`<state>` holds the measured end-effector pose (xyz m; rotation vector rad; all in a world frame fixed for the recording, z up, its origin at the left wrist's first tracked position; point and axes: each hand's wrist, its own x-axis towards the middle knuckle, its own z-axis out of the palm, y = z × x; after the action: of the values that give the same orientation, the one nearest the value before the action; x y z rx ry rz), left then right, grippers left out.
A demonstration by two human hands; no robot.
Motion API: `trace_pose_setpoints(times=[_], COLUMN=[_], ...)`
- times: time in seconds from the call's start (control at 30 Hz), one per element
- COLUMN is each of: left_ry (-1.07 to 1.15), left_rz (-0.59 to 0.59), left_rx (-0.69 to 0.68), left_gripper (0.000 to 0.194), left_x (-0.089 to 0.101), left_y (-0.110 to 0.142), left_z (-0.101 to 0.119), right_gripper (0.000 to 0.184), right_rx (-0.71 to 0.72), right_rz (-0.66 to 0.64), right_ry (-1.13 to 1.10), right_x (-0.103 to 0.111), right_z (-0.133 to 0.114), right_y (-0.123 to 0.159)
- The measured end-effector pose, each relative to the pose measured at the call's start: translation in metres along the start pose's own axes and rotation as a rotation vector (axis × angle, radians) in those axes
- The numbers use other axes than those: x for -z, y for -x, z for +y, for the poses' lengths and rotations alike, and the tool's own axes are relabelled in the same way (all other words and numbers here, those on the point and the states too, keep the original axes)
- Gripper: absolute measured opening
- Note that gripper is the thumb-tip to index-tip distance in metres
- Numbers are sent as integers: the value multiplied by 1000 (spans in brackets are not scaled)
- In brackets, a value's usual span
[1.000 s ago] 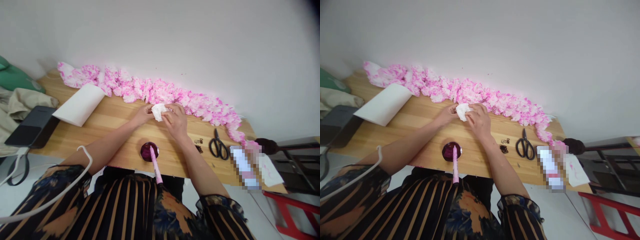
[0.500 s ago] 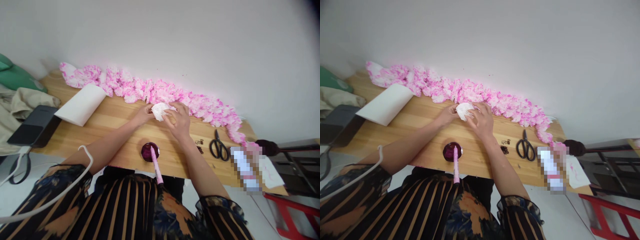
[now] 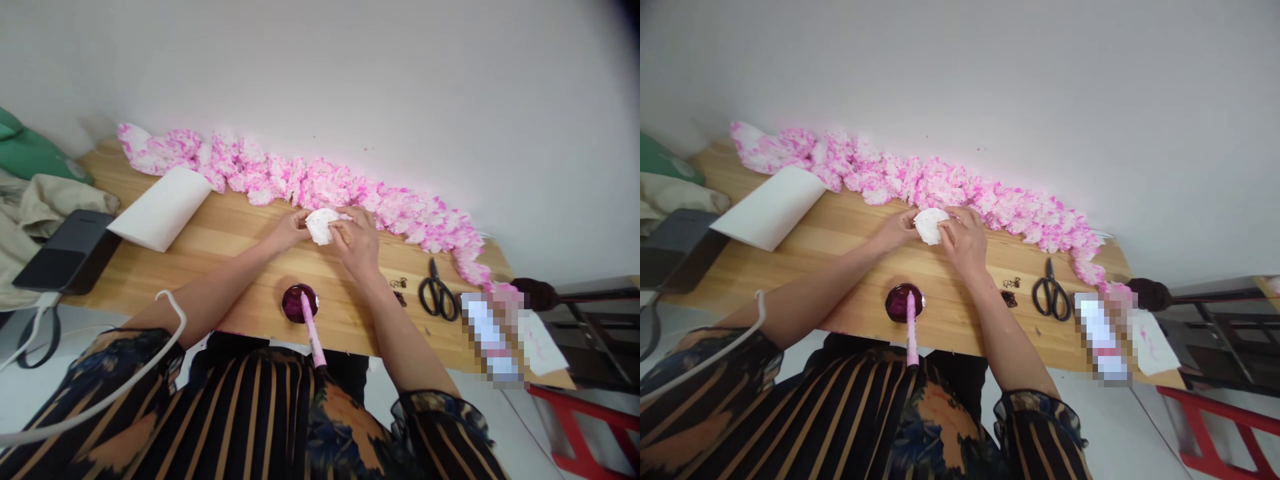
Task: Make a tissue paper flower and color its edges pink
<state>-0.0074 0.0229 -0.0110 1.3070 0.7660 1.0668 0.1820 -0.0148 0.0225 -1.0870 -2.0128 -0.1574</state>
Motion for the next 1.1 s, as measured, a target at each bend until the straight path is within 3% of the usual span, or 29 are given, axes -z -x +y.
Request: trace_pose_setpoints(times=[0.3,0.6,0.8,0.9,1.0,1.1], left_ry=[44,1,115,240,364,429], left_rz=[44,6,60,81,83,86], left_rx=[10,17,16,35,85,123], left_gripper=[54,50,49,55,62,61], left_x=[0,-2,-1,0,0,0], left_y=[0,2,2,2,2,3], left_z=[2,5,2,0,0,1], right_gripper=[5,10,5,19,28,27], right_rx=[74,92,-42,-221,-349,-357], right_rz=[2,-19,69,108,48,-81], right_ry=[71,83,-66,-200,-270,-294], right_x=[3,-2,3,3,-3,-11], right_z=[-3,-1,-3,2,10,15], right_y=[-2,1,-1,-1,2,5])
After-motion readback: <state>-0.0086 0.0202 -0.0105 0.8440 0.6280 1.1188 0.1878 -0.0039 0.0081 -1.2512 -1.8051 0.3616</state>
